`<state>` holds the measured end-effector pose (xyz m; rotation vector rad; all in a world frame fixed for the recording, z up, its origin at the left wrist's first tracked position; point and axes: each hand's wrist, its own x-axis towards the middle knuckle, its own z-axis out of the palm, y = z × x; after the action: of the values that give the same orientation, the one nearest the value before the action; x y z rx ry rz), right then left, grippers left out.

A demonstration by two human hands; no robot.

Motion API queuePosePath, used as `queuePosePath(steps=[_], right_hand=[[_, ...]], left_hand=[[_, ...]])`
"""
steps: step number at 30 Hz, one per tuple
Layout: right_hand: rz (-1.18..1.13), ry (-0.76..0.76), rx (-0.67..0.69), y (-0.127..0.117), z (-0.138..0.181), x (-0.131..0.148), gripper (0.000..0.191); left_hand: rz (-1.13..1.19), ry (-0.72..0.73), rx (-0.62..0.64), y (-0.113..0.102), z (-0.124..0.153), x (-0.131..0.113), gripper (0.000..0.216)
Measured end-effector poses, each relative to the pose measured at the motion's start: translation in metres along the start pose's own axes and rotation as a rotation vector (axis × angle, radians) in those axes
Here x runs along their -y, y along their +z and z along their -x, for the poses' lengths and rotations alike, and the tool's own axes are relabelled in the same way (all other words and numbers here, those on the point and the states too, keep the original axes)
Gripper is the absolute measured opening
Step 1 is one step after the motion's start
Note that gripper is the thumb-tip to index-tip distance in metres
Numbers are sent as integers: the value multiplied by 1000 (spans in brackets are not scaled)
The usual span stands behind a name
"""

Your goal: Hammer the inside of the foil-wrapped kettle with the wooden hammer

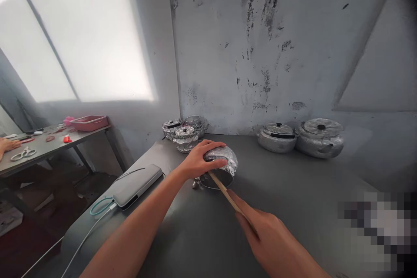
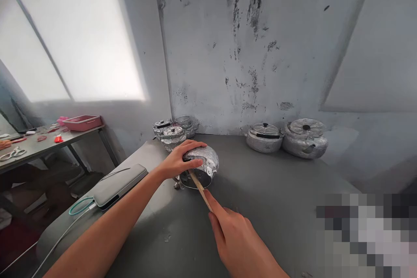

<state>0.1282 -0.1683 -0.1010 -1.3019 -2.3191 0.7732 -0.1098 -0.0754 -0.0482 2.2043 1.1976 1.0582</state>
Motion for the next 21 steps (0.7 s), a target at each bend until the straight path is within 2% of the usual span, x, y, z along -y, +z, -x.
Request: queuePosePath(steps=[8, 13, 21], right_hand=[[-54, 45, 8, -15, -12, 11, 51], [-88, 122, 13, -9, -6, 5, 52], [-90, 124, 6, 5, -6, -11, 55]], left_hand=[[6, 15, -26, 0, 1, 3, 52], [13, -15, -21, 0, 0, 3, 51], [30, -23, -26, 0, 0, 5, 49]])
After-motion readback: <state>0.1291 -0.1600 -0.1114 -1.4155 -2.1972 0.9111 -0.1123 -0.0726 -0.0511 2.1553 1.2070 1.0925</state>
